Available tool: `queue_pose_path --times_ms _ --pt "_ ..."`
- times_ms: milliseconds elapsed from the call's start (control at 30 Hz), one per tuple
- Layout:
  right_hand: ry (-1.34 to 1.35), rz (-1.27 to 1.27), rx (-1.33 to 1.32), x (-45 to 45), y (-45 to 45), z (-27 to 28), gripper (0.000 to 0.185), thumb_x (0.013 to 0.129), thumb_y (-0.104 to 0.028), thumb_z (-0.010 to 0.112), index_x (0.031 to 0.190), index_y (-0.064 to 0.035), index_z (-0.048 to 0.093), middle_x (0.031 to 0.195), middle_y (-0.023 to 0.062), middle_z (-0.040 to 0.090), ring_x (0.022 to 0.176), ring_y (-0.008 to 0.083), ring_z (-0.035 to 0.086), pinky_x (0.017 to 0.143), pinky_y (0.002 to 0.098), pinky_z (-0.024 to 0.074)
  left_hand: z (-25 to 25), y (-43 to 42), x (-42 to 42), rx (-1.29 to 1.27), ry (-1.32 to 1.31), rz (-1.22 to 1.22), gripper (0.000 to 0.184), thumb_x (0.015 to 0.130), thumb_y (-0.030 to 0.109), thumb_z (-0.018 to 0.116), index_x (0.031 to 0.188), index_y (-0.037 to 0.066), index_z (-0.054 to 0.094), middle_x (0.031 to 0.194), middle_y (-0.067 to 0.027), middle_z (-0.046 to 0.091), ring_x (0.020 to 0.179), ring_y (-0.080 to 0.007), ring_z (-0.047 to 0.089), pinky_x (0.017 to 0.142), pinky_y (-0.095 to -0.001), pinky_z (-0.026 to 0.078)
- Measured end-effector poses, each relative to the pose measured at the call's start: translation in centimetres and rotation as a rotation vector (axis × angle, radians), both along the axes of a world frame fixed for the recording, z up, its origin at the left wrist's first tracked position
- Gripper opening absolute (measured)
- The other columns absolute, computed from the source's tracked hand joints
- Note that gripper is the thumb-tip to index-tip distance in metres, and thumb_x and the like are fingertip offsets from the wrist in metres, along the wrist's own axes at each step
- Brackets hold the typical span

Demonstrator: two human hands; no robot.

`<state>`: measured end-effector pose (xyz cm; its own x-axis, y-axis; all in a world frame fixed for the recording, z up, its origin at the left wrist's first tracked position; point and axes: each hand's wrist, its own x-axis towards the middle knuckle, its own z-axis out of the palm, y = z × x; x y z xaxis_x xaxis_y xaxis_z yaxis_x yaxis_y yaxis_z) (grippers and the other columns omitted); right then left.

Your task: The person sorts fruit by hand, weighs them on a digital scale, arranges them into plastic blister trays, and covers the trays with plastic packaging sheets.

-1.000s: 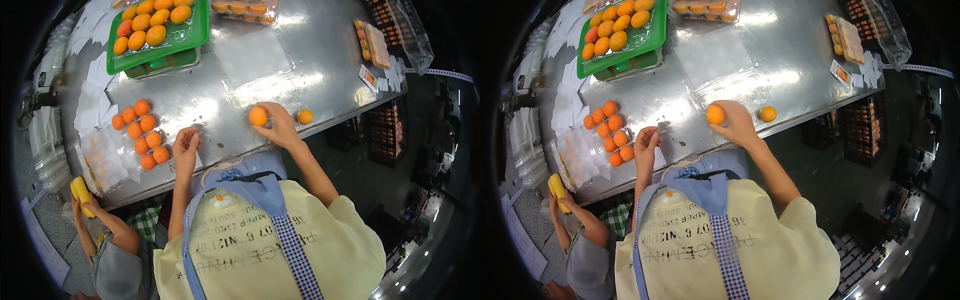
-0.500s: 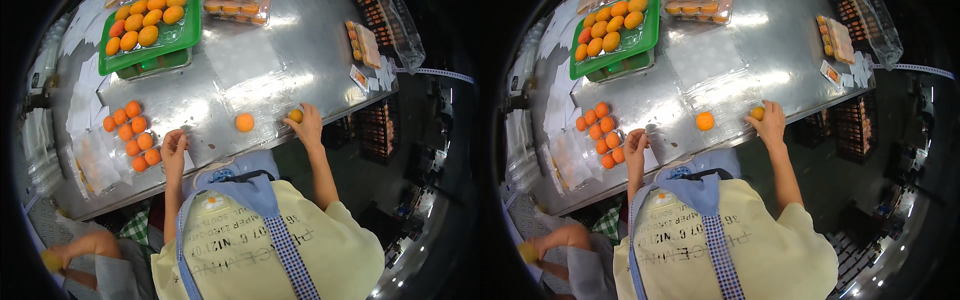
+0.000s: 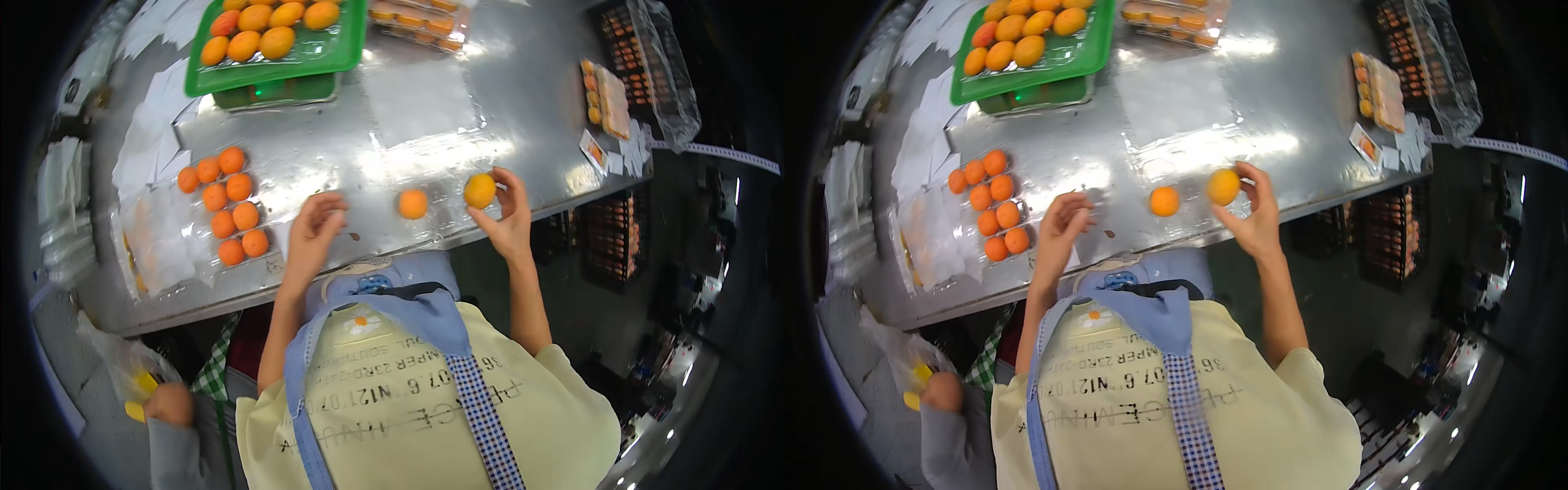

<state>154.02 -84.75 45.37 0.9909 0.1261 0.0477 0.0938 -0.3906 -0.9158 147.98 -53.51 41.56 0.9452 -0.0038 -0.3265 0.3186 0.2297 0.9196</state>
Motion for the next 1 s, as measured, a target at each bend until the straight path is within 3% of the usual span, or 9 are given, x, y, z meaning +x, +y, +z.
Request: queue_pose_path --times_ms 300,433,467,500,533,600,667,800,1000 --pt "-0.342 0.625 -0.009 1.5 15.3 2.2 0.066 0.060 -0.004 0.081 0.119 -0.0026 0.051 0.115 0.0137 0.052 0.108 0.0267 0.053 0.091 0.0350 0.0443 3.0 -1.0 0.8 -0.470 0.006 0.012 0.053 0.100 0.049 0.028 0.124 0.006 0.047 0.102 -0.0081 0.059 0.085 -0.0145 0.059 0.072 -0.0273 0.049" --pt "-0.340 0.701 -0.068 2.3 19.1 2.3 0.074 0.064 -0.037 0.079 0.121 0.0003 0.050 0.120 0.0175 0.051 0.113 0.0362 0.047 0.096 0.0454 0.0380 -0.7 0.1 0.0 -0.304 0.009 0.211 0.052 0.099 0.050 0.029 0.118 0.007 0.050 0.085 -0.0025 0.056 0.072 -0.0076 0.055 0.061 -0.0217 0.047" --pt "-0.437 0.723 -0.099 2.3 20.4 2.3 0.071 0.069 -0.040 0.073 0.122 0.0001 0.050 0.119 0.0180 0.051 0.113 0.0367 0.047 0.098 0.0464 0.0364 -2.6 -0.2 0.5 -0.408 0.186 0.178 0.045 0.099 0.042 0.037 0.118 0.004 0.051 0.097 -0.0064 0.056 0.086 -0.0116 0.056 0.074 -0.0255 0.048" --pt "-0.512 0.778 -0.185 2.1 21.6 2.6 0.064 0.076 -0.040 0.064 0.123 0.0001 0.049 0.120 0.0179 0.051 0.114 0.0370 0.047 0.101 0.0478 0.0334 -5.9 -1.7 0.3 0.228 -0.567 0.231 0.043 0.094 0.031 0.047 0.126 0.002 0.045 0.113 -0.0095 0.051 0.106 -0.0173 0.049 0.092 -0.0294 0.042" --pt "-0.529 0.829 -0.238 1.5 23.3 2.7 0.058 0.081 -0.042 0.055 0.122 -0.0006 0.051 0.119 0.0171 0.053 0.114 0.0364 0.048 0.103 0.0491 0.0303 -3.8 -1.9 1.1 0.179 -0.545 0.265 0.052 0.089 0.022 0.051 0.134 0.001 0.036 0.128 -0.0114 0.043 0.122 -0.0216 0.038 0.104 -0.0323 0.031" --pt "-0.484 0.896 -0.313 1.4 24.9 2.9 0.053 0.085 -0.042 0.048 0.117 -0.0012 0.055 0.116 0.0171 0.055 0.113 0.0353 0.048 0.104 0.0504 0.0287 -1.3 -0.5 -0.3 -0.049 -0.194 0.177 0.054 0.089 0.024 0.049 0.138 0.007 0.032 0.133 -0.0149 0.046 0.115 -0.0252 0.051 0.092 -0.0362 0.044" --pt "-0.388 0.944 -0.258 1.7 24.9 3.4 0.050 0.088 -0.041 0.045 0.116 -0.0009 0.056 0.116 0.0178 0.055 0.112 0.0353 0.049 0.104 0.0497 0.0291 2.4 0.3 -0.9 0.052 -0.133 0.212 0.046 0.091 0.030 0.045 0.131 0.010 0.039 0.106 -0.0144 0.056 0.085 -0.0232 0.059 0.070 -0.0337 0.049" --pt "-0.144 1.009 -0.183 2.6 25.5 2.7 0.051 0.092 -0.042 0.039 0.117 0.0000 0.056 0.118 0.0176 0.055 0.112 0.0338 0.050 0.104 0.0433 0.0307 1.3 0.7 -1.0 -0.115 0.007 0.185 0.034 0.095 0.036 0.039 0.112 0.008 0.049 0.067 -0.0043 0.052 0.053 -0.0109 0.049 0.047 -0.0268 0.040" --pt "0.121 0.916 -0.063 4.3 25.9 0.3 0.052 0.098 -0.039 0.032 0.118 0.0031 0.055 0.119 0.0170 0.056 0.116 0.0291 0.050 0.102 0.0381 0.0329 1.4 3.3 -1.2 -0.367 0.034 0.063 0.044 0.098 0.047 0.027 0.102 0.011 0.051 0.056 -0.0020 0.045 0.040 -0.0114 0.043 0.038 -0.0259 0.038"
